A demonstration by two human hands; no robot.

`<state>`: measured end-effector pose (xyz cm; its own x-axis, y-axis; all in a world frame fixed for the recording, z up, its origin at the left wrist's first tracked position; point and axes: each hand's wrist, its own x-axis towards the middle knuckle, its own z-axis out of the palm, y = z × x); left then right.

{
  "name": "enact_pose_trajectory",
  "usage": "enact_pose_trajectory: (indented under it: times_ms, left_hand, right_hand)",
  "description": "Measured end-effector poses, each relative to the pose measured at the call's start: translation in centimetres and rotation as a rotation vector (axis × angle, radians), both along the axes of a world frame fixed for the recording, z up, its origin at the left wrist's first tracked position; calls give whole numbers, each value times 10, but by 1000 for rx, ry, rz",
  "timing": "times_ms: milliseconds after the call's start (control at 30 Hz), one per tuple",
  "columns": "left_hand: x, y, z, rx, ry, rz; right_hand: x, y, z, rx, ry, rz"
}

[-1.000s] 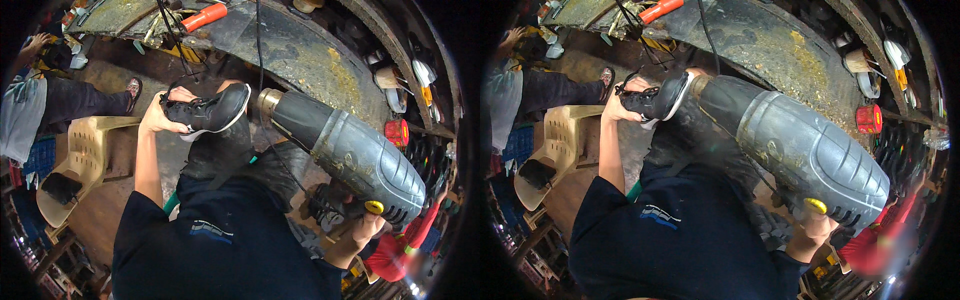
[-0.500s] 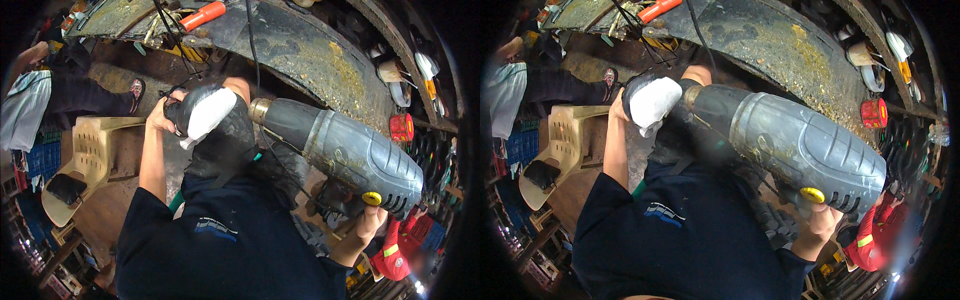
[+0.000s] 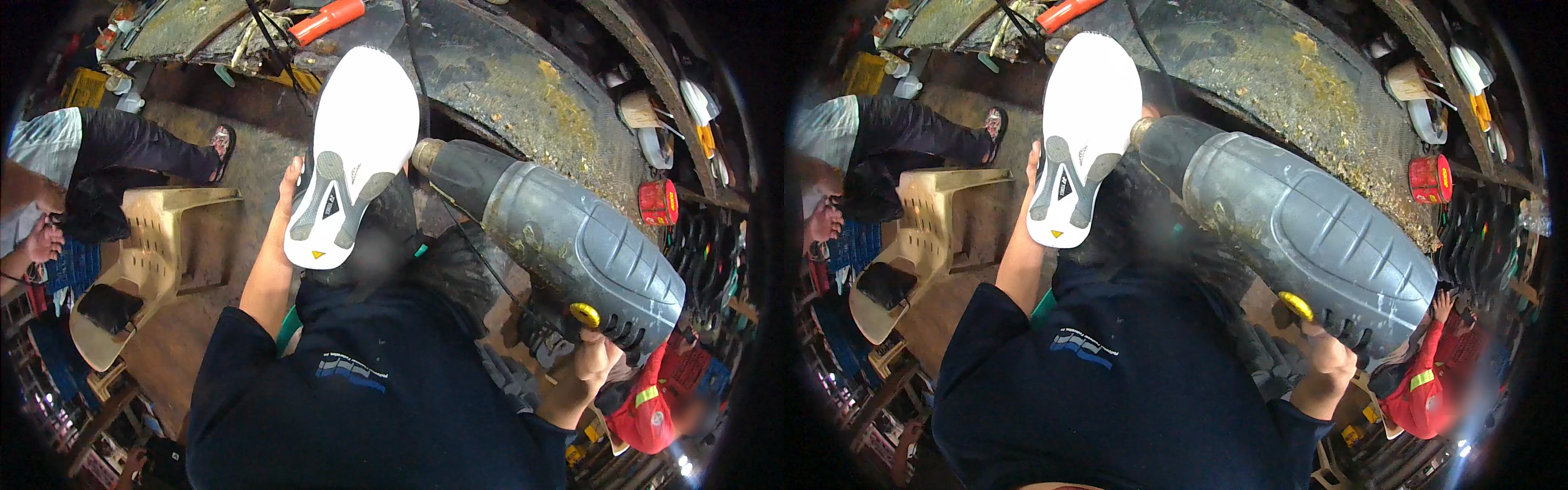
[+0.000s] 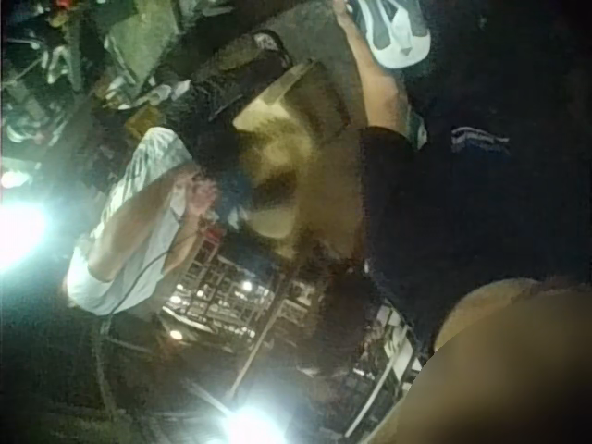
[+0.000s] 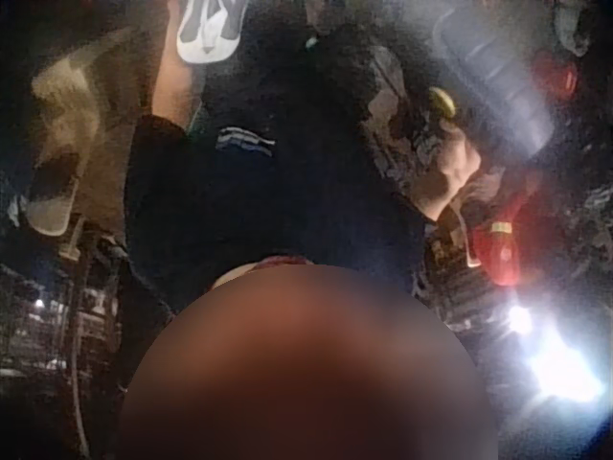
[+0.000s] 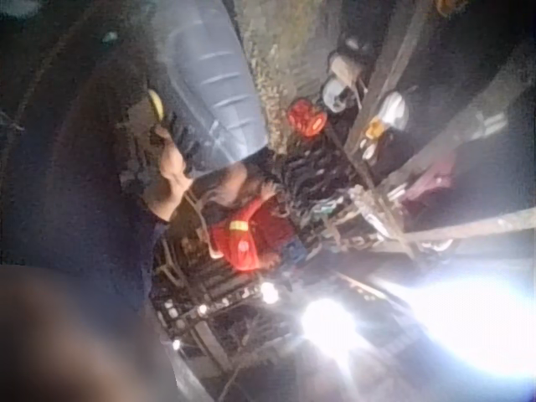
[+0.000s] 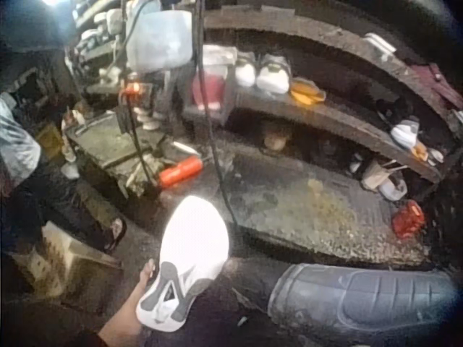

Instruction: The person walks to a workbench, handles a small container, then uses a heat gun on the sole of a black and white athletic shoe. They rotate the shoe and inspect the sole and upper by hand after heating.

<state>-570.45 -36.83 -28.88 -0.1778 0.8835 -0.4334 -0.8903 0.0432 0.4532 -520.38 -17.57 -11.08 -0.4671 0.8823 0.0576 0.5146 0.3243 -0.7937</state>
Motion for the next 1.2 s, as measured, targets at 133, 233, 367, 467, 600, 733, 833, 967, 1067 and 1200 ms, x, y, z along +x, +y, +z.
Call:
enact_pose_trajectory:
  times_ms: [133, 233, 367, 467, 600, 733, 833, 967, 1067, 1200]
  left_hand:
    - [2, 5, -1, 8, 14, 17]
    - [5, 4, -5, 9, 17, 25]
    - [6, 4, -5, 20, 31, 51]
    - [6, 4, -3, 27, 44, 69]
    - [8, 3, -1, 35, 54, 92]
    - [10, 1, -1, 41, 83, 106]
    - [11, -1, 0, 40, 106, 133]
    - [12, -5, 1, 40, 177, 173]
    - [12, -5, 2, 39, 249, 197]
    - [11, -4, 7, 69, 315, 188]
  right_hand:
    - [7, -3, -6, 20, -40, 2]
    - [9, -6, -11, 47, -20, 86]
    - [7, -9, -14, -91, -69, -68]
    - [1, -10, -11, -99, -59, -78]
    - [-13, -14, -6, -94, -51, -72]
    - [-36, -17, 3, -119, -55, -81]
    - [-58, -21, 17, -161, -74, -91]
    - [-83, -27, 37, -256, -131, -96]
    - [-94, -27, 40, -259, -109, -73]
    - [-98, -22, 34, -204, 96, -60]
